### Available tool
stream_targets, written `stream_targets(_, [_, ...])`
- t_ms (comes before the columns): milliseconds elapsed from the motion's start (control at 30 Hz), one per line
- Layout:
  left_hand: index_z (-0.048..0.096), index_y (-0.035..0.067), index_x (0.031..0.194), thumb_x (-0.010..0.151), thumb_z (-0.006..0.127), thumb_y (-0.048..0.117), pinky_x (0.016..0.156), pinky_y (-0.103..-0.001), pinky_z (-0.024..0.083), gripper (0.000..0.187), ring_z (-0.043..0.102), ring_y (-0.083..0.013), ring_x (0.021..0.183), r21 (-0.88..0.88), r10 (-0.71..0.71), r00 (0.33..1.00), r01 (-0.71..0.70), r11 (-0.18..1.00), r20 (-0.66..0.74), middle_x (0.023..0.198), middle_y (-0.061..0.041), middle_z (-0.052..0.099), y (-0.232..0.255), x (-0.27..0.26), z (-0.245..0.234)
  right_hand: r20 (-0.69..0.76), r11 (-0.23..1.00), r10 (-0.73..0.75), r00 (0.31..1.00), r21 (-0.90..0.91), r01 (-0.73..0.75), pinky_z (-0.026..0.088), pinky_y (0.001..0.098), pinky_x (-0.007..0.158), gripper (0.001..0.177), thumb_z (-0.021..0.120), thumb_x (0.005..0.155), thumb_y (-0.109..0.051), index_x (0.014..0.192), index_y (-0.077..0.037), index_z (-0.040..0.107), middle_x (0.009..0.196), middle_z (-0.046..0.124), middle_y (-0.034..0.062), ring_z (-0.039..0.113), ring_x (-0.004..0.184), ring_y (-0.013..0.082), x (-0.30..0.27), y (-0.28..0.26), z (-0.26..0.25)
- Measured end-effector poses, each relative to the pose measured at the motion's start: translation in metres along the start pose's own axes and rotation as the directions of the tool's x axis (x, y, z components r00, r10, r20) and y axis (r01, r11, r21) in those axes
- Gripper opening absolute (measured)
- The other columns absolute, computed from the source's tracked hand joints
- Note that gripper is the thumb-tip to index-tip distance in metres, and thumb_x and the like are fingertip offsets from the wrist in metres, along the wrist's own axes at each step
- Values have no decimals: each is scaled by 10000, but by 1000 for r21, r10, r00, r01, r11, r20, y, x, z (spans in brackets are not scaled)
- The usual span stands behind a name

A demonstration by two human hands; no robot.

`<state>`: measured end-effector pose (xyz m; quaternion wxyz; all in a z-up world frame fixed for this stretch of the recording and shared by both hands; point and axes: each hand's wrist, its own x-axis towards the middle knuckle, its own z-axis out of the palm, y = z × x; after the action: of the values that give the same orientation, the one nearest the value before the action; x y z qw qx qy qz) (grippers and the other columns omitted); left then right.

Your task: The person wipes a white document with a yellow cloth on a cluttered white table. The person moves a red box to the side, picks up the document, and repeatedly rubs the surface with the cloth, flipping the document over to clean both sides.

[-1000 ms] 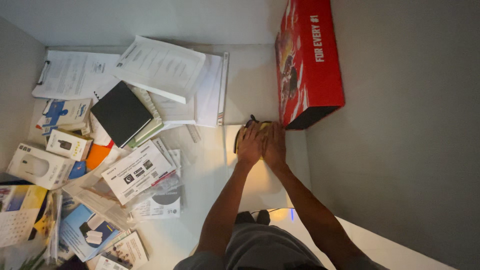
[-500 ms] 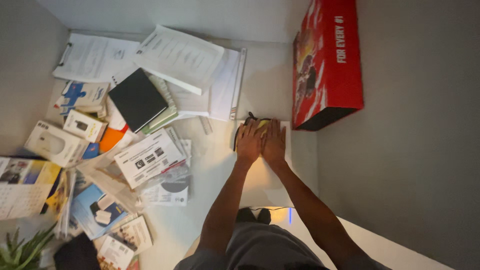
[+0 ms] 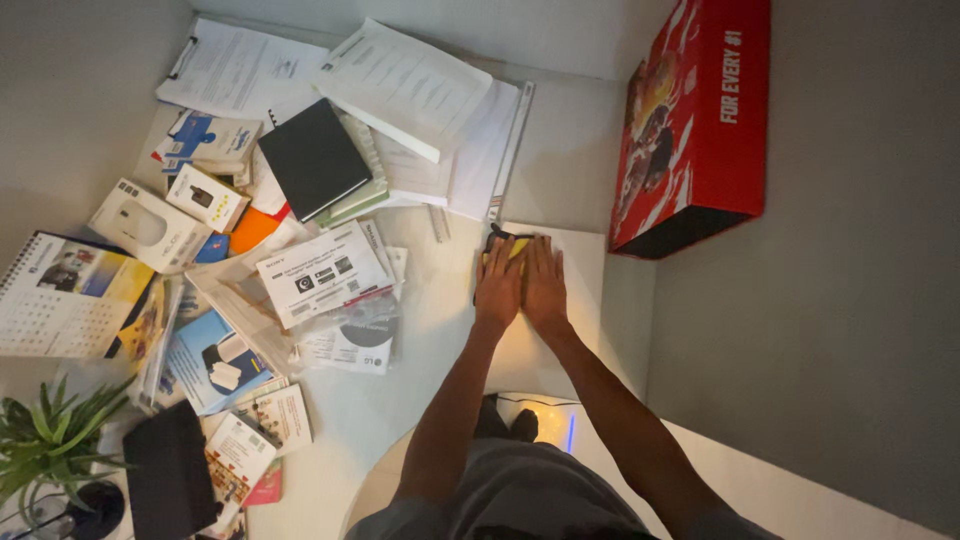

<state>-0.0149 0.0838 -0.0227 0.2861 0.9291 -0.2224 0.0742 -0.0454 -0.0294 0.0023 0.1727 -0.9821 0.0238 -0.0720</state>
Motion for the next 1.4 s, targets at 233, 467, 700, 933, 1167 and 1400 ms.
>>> stream_targets(233, [487, 235, 1522, 991, 557, 263, 1258, -553, 164, 536, 247, -291, 1562, -35, -4, 999, 5, 999, 33, 1653, -79, 357, 11, -30, -17, -12, 991, -73, 997, -111, 71, 117, 541, 1262, 632, 444, 996, -196, 1553, 67, 307, 1670, 241, 233, 155, 1575, 361, -33, -1, 0])
stream_targets(467, [496, 245, 1540, 1007, 557, 298, 1249, -546, 179, 539, 264, -308, 1546, -89, -10, 1000, 13, 996, 30, 1644, -99, 362, 26, -67, -40, -21, 994, -50, 999, -101, 48, 98, 545, 1275, 603, 377, 1036, -222, 1579, 28, 305, 1686, 241, 191, 151, 1589, 330, -73, -15, -7])
stream_targets(700, [496, 230, 1515, 1003, 543, 297, 1258, -537, 172, 518, 262, -314, 1556, -29, 0, 1000, 0, 1000, 21, 1645, -107, 365, 35, -104, -48, -52, 994, -99, 994, -42, 97, 91, 542, 1281, 602, 342, 1049, -214, 1590, 47, 297, 1690, 239, 205, 137, 1597, 335, -113, -25, -13])
stream_targets(933, [493, 238, 1532, 1012, 519, 281, 1269, -535, 167, 522, 266, -310, 1564, -63, -13, 1000, 15, 998, 17, 1658, -93, 361, 38, -135, -53, -48, 996, -83, 995, 14, 84, 88, 546, 1280, 614, 357, 1028, -218, 1575, 58, 323, 1678, 268, 206, 170, 1589, 335, -142, -34, -12])
stream_targets(1167, [488, 229, 1530, 1019, 520, 287, 1262, -550, 180, 516, 269, -330, 1552, -77, 16, 1000, -18, 997, -23, 1649, -111, 356, 42, -159, -57, -107, 994, -106, 989, 29, 109, 101, 557, 1280, 593, 365, 1044, -218, 1567, 61, 355, 1665, 303, 218, 200, 1587, 348, -166, -41, -13])
stream_targets(1400, [479, 239, 1541, 995, 531, 262, 1259, -584, 161, 548, 263, -324, 1561, -20, -3, 1000, 3, 1000, 12, 1647, -106, 369, 48, -166, -60, -57, 995, -101, 993, -15, 100, 87, 558, 1277, 594, 365, 1053, -223, 1582, 43, 321, 1682, 278, 192, 177, 1590, 332, -177, -40, -16])
